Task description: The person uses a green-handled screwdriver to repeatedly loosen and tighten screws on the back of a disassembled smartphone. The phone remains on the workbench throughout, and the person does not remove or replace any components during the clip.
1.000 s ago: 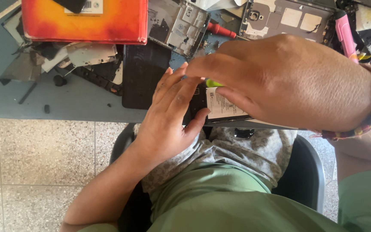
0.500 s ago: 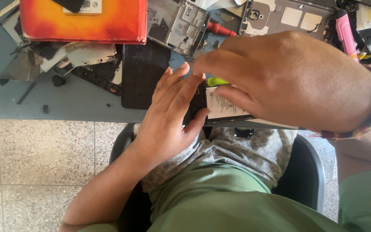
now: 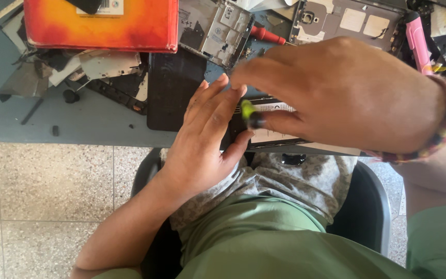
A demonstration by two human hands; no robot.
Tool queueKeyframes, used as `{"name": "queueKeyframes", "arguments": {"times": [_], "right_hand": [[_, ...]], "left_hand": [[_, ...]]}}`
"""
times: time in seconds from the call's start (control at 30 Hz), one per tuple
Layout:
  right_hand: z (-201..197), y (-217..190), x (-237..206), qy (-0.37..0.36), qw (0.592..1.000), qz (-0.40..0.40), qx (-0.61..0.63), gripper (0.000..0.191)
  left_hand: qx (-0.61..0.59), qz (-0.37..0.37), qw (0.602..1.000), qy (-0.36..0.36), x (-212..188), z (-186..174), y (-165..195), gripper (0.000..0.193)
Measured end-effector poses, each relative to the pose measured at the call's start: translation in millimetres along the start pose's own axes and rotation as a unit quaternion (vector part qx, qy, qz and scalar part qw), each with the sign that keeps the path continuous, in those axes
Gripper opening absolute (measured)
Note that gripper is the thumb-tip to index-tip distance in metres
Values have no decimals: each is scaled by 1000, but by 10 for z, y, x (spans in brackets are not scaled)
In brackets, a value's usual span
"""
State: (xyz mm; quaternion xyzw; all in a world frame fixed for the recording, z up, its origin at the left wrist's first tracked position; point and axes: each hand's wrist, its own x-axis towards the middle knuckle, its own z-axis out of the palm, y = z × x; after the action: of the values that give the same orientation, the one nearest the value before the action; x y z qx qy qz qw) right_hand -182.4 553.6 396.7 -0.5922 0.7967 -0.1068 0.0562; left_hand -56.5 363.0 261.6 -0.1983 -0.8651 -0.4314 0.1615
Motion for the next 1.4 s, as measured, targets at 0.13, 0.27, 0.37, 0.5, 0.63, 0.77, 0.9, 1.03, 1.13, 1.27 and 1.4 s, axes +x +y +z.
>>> {"name": "queueKeyframes", "arguments": {"times": [0.13,0.27,0.37,0.5,0.63,0.77,0.9,1.03,1.13,1.27,1.4], "right_hand": [[27,17,49,6,999,-45,12,32],[33,-28,91,25,999,-25,23,36],[39,-66,120,51,998,-21,39,43],[22,-75,160,82,992,-77,58,44],[-21,-83,172,58,994,-76,43,32],[-85,-23,134,64,994,-82,42,32],[-74,53,102,27,996,-28,85,25],[-44,85,97,34,999,1,42,22],[-29,91,102,11,999,23,-34,23],[-58,108,66,39,999,-6,7,23],[-54,138,63,23,999,-7,40,21]], "left_hand": [[-8,2,1000,6,2,-1,-5,75],[-1,-4,1000,-2,0,-4,-6,74],[1,-14,1000,-5,11,8,-7,76],[27,-2,1000,-10,20,8,1,75],[42,8,999,-17,24,3,5,74],[30,4,999,-13,19,-4,0,81],[21,9,1000,-8,12,-23,1,89],[15,6,1000,-12,24,-33,9,95],[12,1,1000,-15,39,-36,8,96],[9,1,1000,-12,44,-36,9,96],[6,-1,1000,-11,39,-35,17,95]]}}
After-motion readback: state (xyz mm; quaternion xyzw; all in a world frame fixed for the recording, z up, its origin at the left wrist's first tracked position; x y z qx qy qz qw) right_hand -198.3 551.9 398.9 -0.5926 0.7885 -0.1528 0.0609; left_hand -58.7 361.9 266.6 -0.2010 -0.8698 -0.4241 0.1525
